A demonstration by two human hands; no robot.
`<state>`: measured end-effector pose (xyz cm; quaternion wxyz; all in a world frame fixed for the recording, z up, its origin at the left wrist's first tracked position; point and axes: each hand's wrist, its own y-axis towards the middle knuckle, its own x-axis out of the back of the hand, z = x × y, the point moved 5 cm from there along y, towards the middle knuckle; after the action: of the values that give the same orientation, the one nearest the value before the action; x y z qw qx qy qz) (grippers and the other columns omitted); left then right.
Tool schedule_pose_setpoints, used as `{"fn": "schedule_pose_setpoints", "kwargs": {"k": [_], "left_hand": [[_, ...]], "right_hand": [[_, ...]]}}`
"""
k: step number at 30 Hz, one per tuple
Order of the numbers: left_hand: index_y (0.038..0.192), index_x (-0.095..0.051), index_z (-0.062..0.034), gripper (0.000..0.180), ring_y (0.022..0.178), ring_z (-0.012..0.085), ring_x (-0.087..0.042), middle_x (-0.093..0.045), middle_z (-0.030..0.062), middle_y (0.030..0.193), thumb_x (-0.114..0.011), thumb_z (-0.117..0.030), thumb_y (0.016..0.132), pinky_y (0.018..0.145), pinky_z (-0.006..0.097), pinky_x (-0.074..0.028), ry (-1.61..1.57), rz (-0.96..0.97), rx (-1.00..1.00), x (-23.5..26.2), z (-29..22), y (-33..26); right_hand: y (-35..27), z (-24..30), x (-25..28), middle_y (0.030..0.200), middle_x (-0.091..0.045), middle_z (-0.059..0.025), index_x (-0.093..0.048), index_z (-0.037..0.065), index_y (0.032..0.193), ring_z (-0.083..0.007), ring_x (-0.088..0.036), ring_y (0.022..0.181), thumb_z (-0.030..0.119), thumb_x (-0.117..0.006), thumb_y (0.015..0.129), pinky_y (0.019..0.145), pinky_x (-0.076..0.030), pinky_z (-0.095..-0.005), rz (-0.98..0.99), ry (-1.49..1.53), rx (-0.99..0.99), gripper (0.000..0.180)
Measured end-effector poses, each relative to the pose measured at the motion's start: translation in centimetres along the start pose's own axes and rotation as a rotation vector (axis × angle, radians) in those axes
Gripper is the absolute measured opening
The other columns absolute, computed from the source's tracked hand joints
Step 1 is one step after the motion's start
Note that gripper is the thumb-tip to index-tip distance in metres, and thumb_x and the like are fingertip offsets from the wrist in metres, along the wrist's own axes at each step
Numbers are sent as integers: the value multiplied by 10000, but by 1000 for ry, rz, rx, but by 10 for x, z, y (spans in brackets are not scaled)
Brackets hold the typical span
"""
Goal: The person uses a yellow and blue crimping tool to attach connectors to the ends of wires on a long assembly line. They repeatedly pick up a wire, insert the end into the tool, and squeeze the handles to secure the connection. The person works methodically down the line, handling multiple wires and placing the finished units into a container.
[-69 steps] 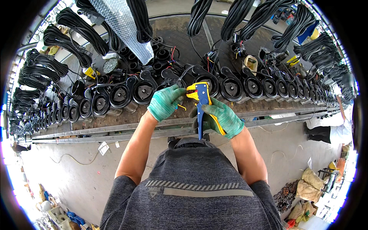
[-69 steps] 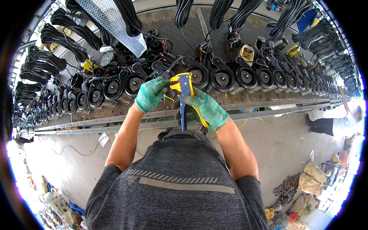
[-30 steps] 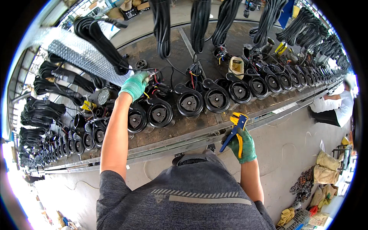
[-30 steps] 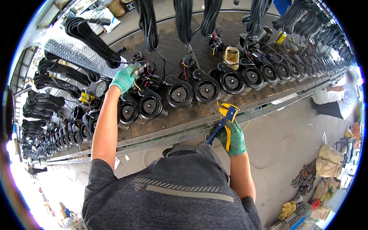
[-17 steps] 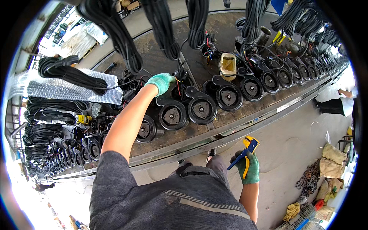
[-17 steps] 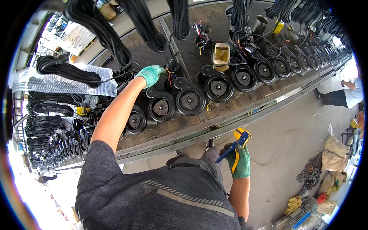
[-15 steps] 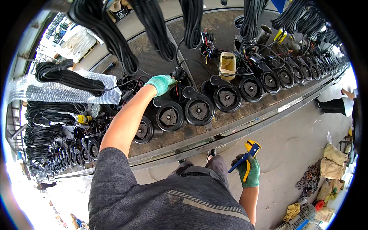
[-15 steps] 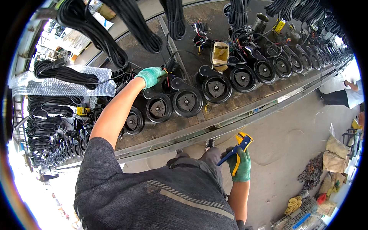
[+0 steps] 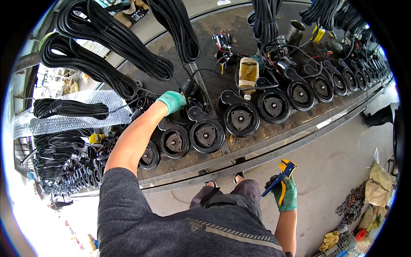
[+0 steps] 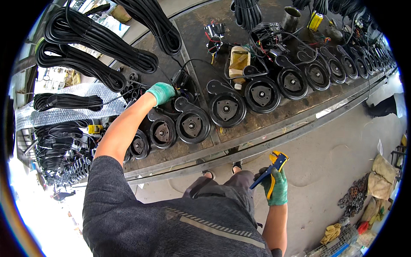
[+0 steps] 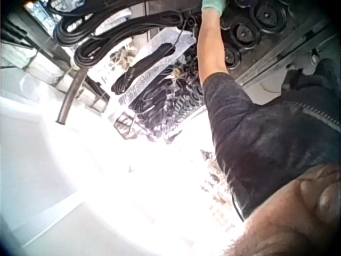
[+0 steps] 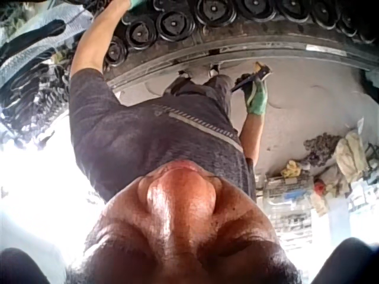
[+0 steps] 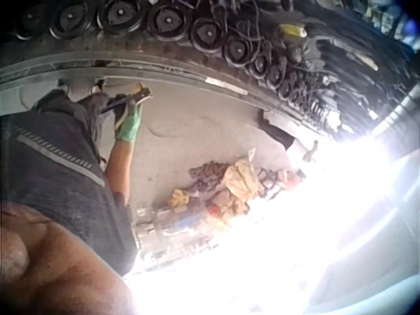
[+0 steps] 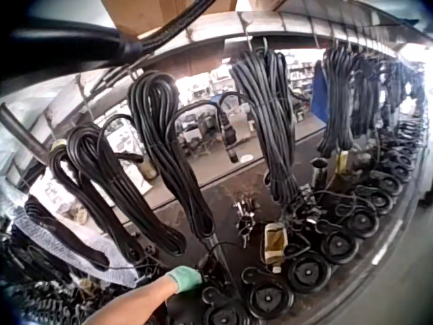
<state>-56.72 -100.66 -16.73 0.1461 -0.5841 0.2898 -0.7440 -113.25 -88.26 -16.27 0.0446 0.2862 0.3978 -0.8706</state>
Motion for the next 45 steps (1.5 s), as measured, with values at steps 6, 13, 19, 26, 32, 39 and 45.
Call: {"fn": "schedule_pose_setpoints", "kwargs": {"k": [6,13,19,26,32,39,45], "left_hand": [[1188,-714,-88,273,1041,409,-685,-719,212,1119,-610,-210,967,876,457,-544,-313,-220,181,19,20,-30],[1139,-709,14,203,834,117,-680,-735,53,965,-726,-88,964,777,258,-554,-1503,-1038,380,18,36,-158],[1049,-715,-22,137,778,85,-638,-733,17,928,-756,-96,941,727,247,-527,-1544,-1442,140,34,-23,-254],[1038,-689,-33,183,979,157,-648,-677,81,1163,-789,-79,893,858,280,-540,-1614,-1327,-228,26,-112,-259],[1121,-674,-11,184,678,62,-625,-740,45,914,-728,-61,953,545,210,-512,-1824,-1200,-200,27,-121,-240],[1172,-702,-37,197,633,38,-584,-702,2,855,-694,-103,987,538,196,-479,-1823,-1144,-111,29,-123,-236],[1140,-720,-25,201,770,90,-643,-719,9,909,-739,-80,948,707,260,-541,-1490,-1254,-133,36,-129,-248]], "right_hand": [[17,13,-21,1008,-697,-168,-536,77,1233,-357,-725,858,235,-714,938,782,-617,-501,89,-23,-50,380],[-9,1,-58,993,-694,-177,-578,72,1184,-370,-715,852,259,-707,930,773,-605,-523,110,-54,13,341],[-41,-38,-101,1041,-685,-191,-534,74,1269,-378,-711,891,249,-672,961,808,-592,-556,218,-76,-26,380],[-60,-54,-151,1024,-683,-185,-502,46,1358,-366,-708,911,216,-667,955,818,-597,-536,321,-223,16,467],[-80,-55,-210,1147,-642,-32,-430,79,1523,-170,-661,1007,92,-671,943,875,-580,-354,466,-364,-32,629],[-84,-45,-267,1263,-615,-11,-417,75,1534,-147,-633,1070,109,-683,965,877,-565,-349,444,-514,155,629],[-91,-49,-304,1076,-704,-101,-464,67,1471,-233,-718,959,171,-670,993,878,-586,-381,624,-446,69,531]]}}
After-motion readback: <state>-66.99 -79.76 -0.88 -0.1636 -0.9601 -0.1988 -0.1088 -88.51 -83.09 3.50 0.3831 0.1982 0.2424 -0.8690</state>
